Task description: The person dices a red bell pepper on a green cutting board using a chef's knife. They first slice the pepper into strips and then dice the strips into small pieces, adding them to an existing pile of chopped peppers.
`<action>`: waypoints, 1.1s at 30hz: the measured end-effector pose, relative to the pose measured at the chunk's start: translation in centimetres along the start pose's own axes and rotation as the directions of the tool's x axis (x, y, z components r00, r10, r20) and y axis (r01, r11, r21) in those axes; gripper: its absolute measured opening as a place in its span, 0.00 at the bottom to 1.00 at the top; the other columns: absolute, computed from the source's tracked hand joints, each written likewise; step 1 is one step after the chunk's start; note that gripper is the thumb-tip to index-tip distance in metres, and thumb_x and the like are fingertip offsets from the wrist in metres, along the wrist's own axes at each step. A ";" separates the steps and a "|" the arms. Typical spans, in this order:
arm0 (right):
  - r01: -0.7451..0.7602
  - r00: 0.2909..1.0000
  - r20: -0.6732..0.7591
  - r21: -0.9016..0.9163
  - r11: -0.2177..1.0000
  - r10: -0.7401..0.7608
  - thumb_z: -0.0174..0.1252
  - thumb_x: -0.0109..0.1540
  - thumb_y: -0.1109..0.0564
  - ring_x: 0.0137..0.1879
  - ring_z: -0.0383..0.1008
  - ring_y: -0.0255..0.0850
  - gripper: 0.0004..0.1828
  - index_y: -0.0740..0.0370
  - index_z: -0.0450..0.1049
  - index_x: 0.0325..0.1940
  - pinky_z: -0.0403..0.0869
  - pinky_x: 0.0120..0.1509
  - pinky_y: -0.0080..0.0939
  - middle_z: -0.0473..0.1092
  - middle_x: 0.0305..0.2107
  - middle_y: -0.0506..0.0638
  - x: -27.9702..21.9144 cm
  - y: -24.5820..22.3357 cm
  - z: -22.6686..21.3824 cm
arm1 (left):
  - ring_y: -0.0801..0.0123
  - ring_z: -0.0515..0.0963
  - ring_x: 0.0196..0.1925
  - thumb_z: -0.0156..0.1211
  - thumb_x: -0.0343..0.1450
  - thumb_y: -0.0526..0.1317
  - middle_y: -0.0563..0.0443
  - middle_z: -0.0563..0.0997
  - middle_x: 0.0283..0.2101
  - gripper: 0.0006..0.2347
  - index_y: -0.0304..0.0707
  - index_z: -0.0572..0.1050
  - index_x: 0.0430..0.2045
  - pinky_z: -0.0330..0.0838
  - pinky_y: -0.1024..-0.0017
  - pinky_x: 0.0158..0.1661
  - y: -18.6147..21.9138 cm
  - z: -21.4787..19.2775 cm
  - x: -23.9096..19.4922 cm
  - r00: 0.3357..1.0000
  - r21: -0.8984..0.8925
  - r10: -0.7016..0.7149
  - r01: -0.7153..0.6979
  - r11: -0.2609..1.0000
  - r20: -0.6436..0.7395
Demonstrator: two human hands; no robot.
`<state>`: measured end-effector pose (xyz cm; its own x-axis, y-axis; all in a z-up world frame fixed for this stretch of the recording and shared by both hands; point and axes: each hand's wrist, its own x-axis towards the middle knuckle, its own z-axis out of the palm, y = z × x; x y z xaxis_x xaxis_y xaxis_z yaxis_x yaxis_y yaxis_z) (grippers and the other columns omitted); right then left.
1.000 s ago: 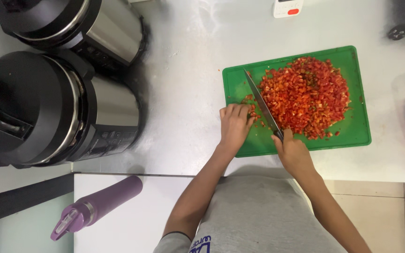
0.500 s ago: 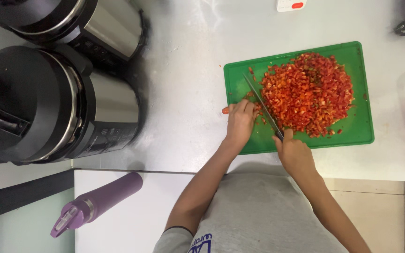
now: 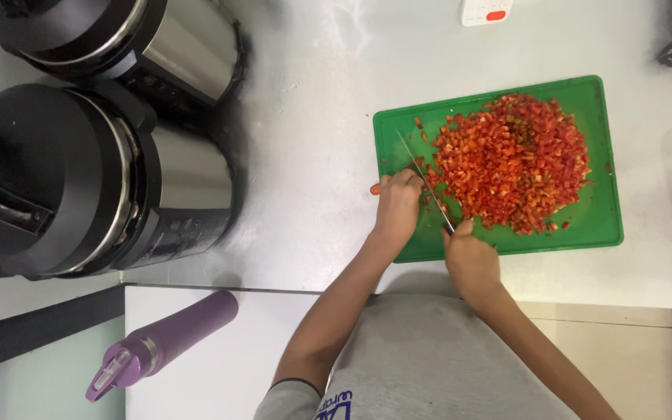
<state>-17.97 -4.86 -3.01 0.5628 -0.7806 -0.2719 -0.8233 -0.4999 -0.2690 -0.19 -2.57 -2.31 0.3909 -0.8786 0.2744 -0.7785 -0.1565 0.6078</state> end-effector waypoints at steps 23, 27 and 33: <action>-0.031 0.998 0.055 0.005 1.000 0.030 0.49 0.70 0.45 0.29 0.80 0.60 0.21 0.67 0.61 0.39 0.79 0.32 0.55 0.74 0.19 0.63 0.1 -0.9 -0.1 | 0.54 0.76 0.43 0.64 0.65 0.30 0.45 0.76 0.35 0.01 0.31 0.79 0.25 0.64 0.57 0.46 0.1 0.9 0.0 0.999 0.033 -0.039 0.039 0.999 0.006; 0.040 0.999 -0.031 0.029 0.999 -0.039 0.49 0.71 0.45 0.29 0.79 0.62 0.21 0.67 0.61 0.39 0.78 0.32 0.57 0.74 0.20 0.64 2.1 -1.1 0.6 | 0.56 0.76 0.44 0.64 0.64 0.30 0.47 0.76 0.35 0.01 0.33 0.79 0.25 0.64 0.58 0.47 0.0 0.6 0.5 1.000 0.041 -0.021 0.021 0.999 -0.016; 0.027 0.999 -0.028 0.146 0.989 -0.023 0.50 0.70 0.43 0.31 0.76 0.67 0.22 0.67 0.61 0.42 0.75 0.36 0.64 0.73 0.21 0.69 1.4 1.2 -1.4 | 0.59 0.75 0.45 0.66 0.65 0.32 0.51 0.78 0.38 0.01 0.37 0.81 0.27 0.62 0.59 0.48 1.1 -0.6 -0.2 0.997 0.141 0.057 -0.049 0.989 -0.054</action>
<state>-18.23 -7.09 -2.37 0.5792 -0.7792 -0.2397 -0.7884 -0.4605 -0.4079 -0.82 -2.31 -1.23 0.3718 -0.8603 0.3486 -0.8583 -0.1755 0.4823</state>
